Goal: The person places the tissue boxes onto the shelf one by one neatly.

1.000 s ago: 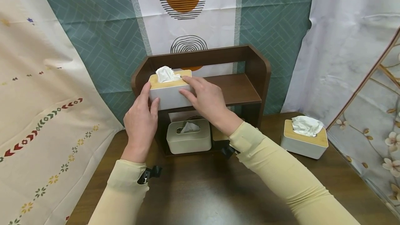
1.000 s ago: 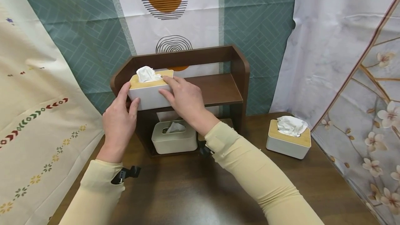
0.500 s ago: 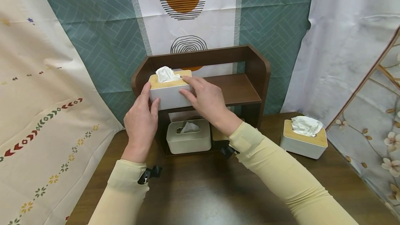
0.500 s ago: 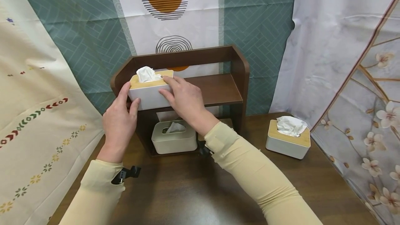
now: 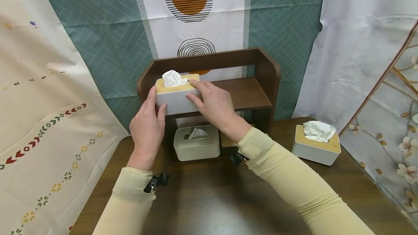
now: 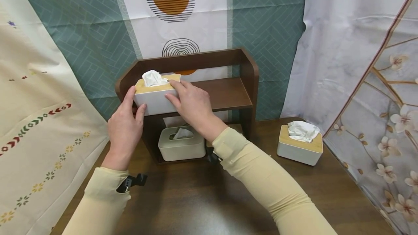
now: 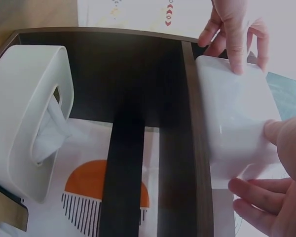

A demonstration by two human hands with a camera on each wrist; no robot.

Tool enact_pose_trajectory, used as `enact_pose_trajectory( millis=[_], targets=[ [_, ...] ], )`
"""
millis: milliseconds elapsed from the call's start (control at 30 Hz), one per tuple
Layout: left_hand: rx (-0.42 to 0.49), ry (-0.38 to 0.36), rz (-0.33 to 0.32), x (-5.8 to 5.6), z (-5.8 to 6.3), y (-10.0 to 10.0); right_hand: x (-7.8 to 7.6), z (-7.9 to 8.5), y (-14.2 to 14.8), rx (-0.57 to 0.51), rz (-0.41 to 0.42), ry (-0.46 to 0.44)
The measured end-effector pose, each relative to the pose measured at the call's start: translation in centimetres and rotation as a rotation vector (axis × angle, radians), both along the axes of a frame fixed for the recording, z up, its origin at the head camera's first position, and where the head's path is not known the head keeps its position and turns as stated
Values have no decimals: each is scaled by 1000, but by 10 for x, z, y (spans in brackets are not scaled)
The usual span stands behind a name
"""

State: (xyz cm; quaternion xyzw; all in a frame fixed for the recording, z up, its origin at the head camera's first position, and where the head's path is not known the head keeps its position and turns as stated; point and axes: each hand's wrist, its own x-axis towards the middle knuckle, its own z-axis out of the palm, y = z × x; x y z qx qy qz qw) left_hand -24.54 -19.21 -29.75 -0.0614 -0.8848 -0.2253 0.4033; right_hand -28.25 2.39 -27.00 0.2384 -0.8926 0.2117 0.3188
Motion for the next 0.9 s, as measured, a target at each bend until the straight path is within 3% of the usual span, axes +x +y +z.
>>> enact_pose_trajectory(
  millis=[300,567,900],
  targets=[
    [-2,35,-49,11,-9,4,5,-5,6,9,4,-76],
    [7,63,-67,30,-14,10,25,-11,17,-16,48,-51],
    [-7,90,-111,53,-28,24,52,-31,39,-20,58,6]
  ],
)
